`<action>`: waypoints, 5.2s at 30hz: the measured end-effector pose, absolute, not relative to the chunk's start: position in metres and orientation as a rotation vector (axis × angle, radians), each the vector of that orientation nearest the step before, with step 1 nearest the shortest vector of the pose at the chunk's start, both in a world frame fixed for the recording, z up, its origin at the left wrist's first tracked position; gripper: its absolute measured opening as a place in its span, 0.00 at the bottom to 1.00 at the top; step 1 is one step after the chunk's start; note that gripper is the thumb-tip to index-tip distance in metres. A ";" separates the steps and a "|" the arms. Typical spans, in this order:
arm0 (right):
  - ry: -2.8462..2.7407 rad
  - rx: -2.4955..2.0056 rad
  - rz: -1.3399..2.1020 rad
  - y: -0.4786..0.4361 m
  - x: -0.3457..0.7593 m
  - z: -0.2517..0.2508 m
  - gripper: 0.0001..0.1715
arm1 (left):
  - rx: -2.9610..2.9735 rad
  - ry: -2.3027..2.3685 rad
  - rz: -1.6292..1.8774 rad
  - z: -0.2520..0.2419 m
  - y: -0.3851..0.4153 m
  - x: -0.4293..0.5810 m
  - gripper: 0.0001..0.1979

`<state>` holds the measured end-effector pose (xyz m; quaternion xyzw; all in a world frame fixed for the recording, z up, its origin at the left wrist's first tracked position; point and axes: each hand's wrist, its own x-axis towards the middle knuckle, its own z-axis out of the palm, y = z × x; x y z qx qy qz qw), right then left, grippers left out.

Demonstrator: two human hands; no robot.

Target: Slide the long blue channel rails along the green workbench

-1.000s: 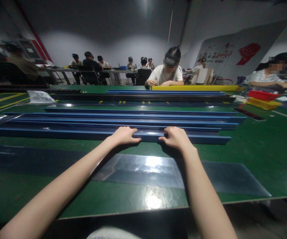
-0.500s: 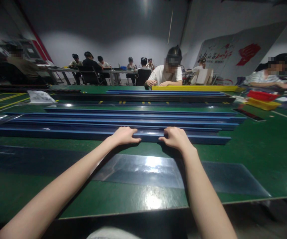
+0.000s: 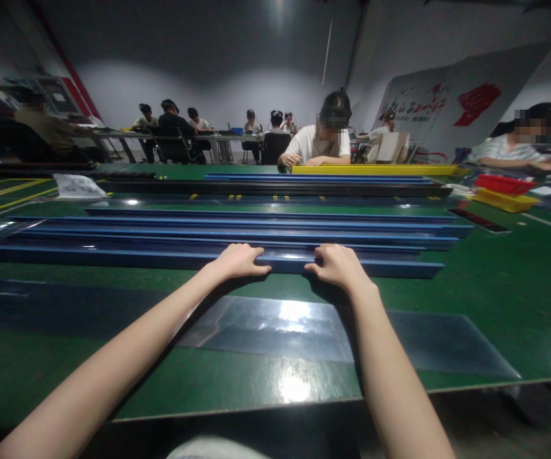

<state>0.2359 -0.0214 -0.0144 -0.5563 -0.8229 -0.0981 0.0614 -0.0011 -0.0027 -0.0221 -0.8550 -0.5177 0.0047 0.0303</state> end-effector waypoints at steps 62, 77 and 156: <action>-2.517 -1.689 -0.288 -0.024 0.234 -0.012 0.20 | -2.646 -1.617 0.022 -0.020 -0.004 -0.001 0.27; -2.507 -1.695 -0.280 -0.023 0.234 -0.013 0.19 | -2.641 -1.606 0.016 -0.021 -0.004 -0.001 0.27; -2.506 -1.780 -0.395 -0.021 0.250 -0.015 0.27 | -2.721 -1.327 -0.137 -0.027 -0.001 -0.004 0.19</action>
